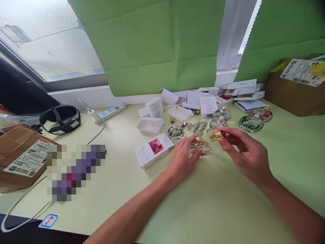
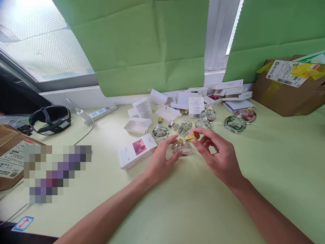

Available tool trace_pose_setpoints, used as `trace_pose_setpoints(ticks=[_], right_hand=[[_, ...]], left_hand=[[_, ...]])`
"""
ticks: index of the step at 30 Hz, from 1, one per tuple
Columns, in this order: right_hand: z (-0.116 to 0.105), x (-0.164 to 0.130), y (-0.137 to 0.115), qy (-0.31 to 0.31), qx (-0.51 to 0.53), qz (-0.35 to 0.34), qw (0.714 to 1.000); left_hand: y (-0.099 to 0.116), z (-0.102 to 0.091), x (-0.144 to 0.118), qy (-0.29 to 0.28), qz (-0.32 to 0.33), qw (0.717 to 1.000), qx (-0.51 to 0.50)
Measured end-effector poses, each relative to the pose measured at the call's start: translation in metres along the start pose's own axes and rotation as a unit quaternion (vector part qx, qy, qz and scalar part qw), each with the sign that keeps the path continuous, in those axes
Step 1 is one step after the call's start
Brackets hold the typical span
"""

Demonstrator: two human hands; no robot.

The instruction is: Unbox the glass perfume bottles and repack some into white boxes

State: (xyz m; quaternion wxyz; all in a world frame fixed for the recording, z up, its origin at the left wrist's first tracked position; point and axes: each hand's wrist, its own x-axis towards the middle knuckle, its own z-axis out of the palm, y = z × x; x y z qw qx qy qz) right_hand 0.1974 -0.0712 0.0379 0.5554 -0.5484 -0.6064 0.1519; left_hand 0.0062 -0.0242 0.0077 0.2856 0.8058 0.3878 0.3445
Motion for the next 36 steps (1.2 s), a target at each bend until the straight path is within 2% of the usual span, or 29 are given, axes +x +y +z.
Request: trace_pose_setpoints(ticks=[11, 24, 36], right_hand=[[0.001, 0.000, 0.004, -0.041, -0.047, -0.059, 0.996], [0.001, 0.000, 0.004, -0.092, -0.040, -0.096, 0.990], [0.005, 0.002, 0.015, -0.137, -0.021, -0.147, 0.979]], left_hand=[[0.001, 0.001, -0.001, -0.035, 0.015, 0.999, -0.007], [0.000, 0.000, -0.001, -0.026, 0.045, 0.999, -0.004], [0.001, -0.001, -0.001, -0.030, 0.054, 0.998, 0.013]])
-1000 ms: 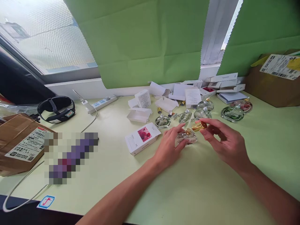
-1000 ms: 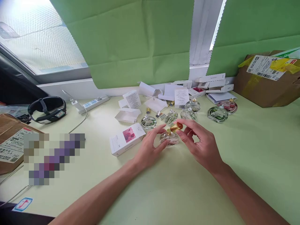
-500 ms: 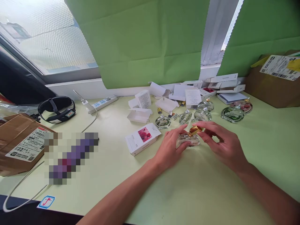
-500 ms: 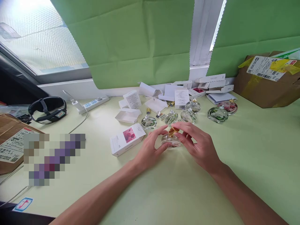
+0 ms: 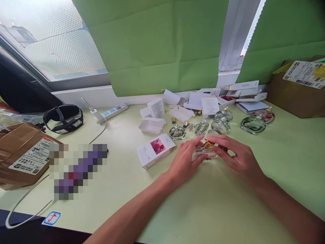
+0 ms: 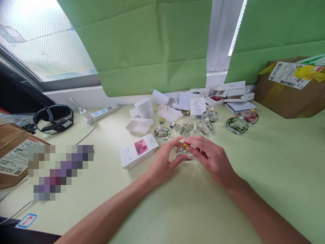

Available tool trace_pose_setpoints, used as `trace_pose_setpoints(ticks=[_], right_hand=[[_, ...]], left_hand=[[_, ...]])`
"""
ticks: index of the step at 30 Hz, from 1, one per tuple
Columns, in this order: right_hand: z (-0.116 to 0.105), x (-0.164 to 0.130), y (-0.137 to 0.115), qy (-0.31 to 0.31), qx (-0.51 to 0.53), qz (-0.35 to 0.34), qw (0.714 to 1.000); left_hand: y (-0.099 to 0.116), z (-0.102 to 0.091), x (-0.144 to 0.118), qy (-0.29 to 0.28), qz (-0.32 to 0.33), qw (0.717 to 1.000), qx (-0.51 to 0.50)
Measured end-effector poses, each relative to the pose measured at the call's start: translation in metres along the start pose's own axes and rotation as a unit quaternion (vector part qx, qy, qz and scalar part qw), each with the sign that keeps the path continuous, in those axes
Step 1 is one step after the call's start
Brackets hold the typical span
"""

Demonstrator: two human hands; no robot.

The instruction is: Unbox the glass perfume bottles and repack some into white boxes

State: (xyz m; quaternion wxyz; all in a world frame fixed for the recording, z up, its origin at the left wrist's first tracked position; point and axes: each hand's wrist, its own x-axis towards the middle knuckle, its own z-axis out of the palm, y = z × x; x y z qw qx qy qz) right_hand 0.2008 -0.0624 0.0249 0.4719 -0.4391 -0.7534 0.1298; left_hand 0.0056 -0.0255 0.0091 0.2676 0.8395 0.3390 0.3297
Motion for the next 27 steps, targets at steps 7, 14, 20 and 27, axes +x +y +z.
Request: trace_pose_setpoints(ticks=[7, 14, 20, 27], right_hand=[[-0.004, -0.002, 0.008, -0.042, -0.064, -0.005, 0.997], [-0.007, -0.004, 0.027, -0.160, -0.064, 0.020, 0.985], [-0.003, -0.008, 0.030, -0.167, -0.034, 0.065, 0.983], [-0.001, -0.006, 0.027, -0.160, -0.036, 0.059, 0.985]], left_hand=[[-0.002, 0.002, 0.000, 0.032, 0.051, 0.998, -0.022], [0.000, 0.002, 0.000, 0.043, 0.075, 0.996, -0.001], [0.001, 0.000, 0.001, 0.027, 0.077, 0.997, 0.007], [-0.001, 0.001, 0.001, 0.032, 0.075, 0.997, 0.012]])
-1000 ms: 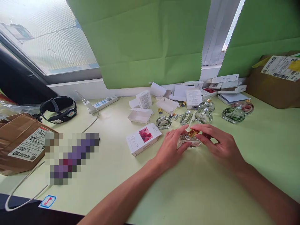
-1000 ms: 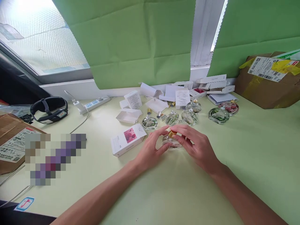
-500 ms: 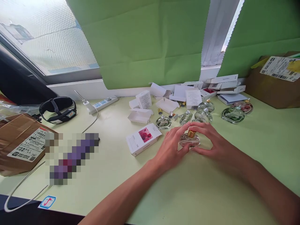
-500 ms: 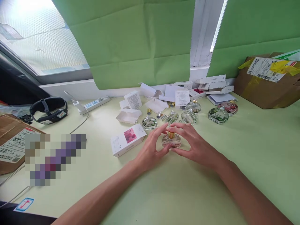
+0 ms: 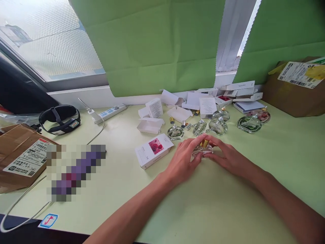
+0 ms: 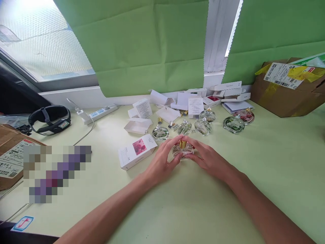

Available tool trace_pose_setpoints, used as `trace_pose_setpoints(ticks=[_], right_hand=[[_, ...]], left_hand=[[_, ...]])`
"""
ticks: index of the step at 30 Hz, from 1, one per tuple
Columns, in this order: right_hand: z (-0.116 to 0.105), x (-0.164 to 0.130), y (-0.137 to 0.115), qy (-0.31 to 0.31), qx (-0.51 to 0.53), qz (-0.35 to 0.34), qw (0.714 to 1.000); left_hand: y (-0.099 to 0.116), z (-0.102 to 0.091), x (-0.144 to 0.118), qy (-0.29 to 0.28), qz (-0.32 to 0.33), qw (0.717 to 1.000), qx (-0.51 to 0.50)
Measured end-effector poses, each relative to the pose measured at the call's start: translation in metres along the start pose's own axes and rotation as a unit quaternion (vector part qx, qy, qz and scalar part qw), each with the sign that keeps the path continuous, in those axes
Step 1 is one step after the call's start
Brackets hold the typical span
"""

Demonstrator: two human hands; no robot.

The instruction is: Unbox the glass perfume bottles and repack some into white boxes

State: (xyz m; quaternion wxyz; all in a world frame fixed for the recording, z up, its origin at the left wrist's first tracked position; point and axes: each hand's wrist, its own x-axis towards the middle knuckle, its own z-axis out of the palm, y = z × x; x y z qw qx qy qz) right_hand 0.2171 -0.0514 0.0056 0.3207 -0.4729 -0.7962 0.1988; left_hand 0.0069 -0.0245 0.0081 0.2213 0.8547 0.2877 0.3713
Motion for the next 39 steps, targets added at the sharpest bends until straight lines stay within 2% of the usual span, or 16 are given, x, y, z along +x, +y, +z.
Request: trace_pose_setpoints(ticks=[24, 26, 28, 31, 35, 39], right_hand=[[0.001, 0.002, -0.004, -0.002, 0.020, -0.017, 1.000], [-0.001, 0.002, -0.003, 0.004, 0.014, -0.009, 1.000], [-0.003, 0.003, -0.001, 0.016, 0.001, 0.009, 1.000], [-0.006, 0.005, 0.005, 0.043, -0.019, 0.050, 0.998], [-0.008, 0.006, 0.008, 0.064, -0.020, 0.070, 0.995], [-0.008, 0.006, 0.004, 0.093, -0.004, 0.073, 0.993]], left_hand=[[-0.001, -0.006, 0.000, -0.006, -0.004, 1.000, 0.008], [0.000, -0.012, 0.003, -0.009, 0.005, 0.999, 0.038], [0.000, -0.022, 0.008, 0.012, 0.008, 0.997, 0.081], [-0.002, -0.042, 0.016, 0.063, -0.041, 0.986, 0.150], [-0.009, -0.068, 0.023, 0.021, -0.136, 0.964, 0.230], [-0.016, -0.083, 0.024, -0.010, -0.188, 0.946, 0.265]])
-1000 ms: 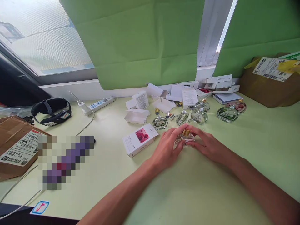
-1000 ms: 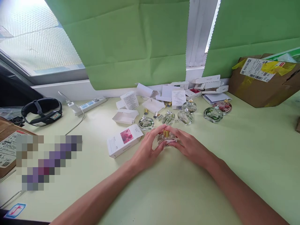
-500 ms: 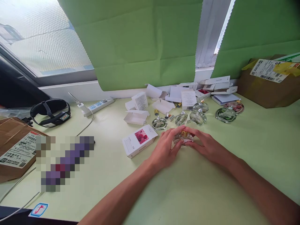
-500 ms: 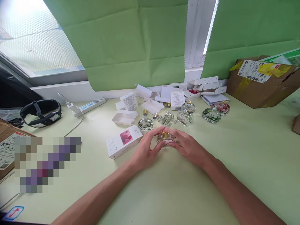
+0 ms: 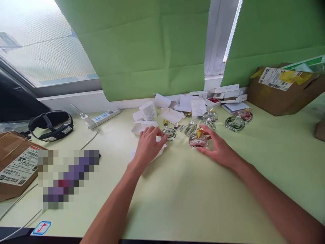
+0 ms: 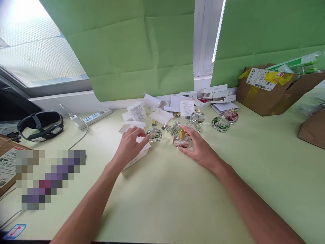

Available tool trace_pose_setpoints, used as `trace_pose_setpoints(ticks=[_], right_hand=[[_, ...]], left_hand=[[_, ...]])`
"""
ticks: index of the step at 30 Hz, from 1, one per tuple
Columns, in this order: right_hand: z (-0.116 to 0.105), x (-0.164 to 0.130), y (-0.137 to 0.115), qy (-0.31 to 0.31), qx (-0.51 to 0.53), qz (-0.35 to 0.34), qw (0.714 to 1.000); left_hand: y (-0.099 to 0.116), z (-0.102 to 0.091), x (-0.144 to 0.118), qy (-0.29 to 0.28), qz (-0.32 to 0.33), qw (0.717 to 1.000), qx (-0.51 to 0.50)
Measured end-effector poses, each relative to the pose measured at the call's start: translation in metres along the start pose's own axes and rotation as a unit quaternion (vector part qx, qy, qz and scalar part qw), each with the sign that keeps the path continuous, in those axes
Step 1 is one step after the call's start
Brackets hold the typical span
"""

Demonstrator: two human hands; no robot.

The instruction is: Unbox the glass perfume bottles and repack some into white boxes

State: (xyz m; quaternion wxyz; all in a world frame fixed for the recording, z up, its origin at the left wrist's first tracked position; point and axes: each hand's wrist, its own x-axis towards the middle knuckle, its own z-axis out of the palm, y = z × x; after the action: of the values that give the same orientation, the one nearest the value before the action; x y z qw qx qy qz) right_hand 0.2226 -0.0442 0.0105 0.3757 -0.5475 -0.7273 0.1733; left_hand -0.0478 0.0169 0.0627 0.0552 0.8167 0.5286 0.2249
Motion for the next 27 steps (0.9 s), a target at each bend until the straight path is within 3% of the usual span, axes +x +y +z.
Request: trace_pose_setpoints(ticks=[6, 13, 16, 19, 21, 23, 25, 27], right_hand=[[-0.002, 0.002, 0.000, 0.051, 0.024, -0.035, 0.998], [-0.007, 0.004, -0.004, 0.159, 0.044, -0.039, 0.986], [-0.012, 0.005, -0.004, 0.188, 0.054, -0.029, 0.980], [-0.019, 0.009, 0.000, 0.218, 0.075, -0.022, 0.973], [-0.025, 0.014, 0.000, 0.253, 0.102, -0.017, 0.962], [-0.030, 0.019, -0.007, 0.289, 0.122, -0.014, 0.950], [-0.035, 0.024, -0.024, 0.301, 0.125, -0.018, 0.945], [-0.038, 0.029, -0.046, 0.269, 0.115, -0.040, 0.955]], left_hand=[[-0.015, -0.004, 0.002, -0.052, -0.045, 0.997, 0.024], [-0.031, -0.007, -0.004, -0.176, -0.041, 0.983, 0.029], [-0.031, -0.023, -0.005, -0.199, -0.053, 0.979, 0.005], [-0.031, -0.049, -0.005, -0.242, -0.027, 0.965, -0.096], [-0.032, -0.062, -0.003, -0.261, 0.037, 0.938, -0.225], [-0.033, -0.064, -0.002, -0.276, 0.100, 0.887, -0.357], [-0.033, -0.055, 0.000, -0.302, 0.125, 0.832, -0.448], [-0.032, -0.041, 0.002, -0.333, 0.130, 0.794, -0.492]])
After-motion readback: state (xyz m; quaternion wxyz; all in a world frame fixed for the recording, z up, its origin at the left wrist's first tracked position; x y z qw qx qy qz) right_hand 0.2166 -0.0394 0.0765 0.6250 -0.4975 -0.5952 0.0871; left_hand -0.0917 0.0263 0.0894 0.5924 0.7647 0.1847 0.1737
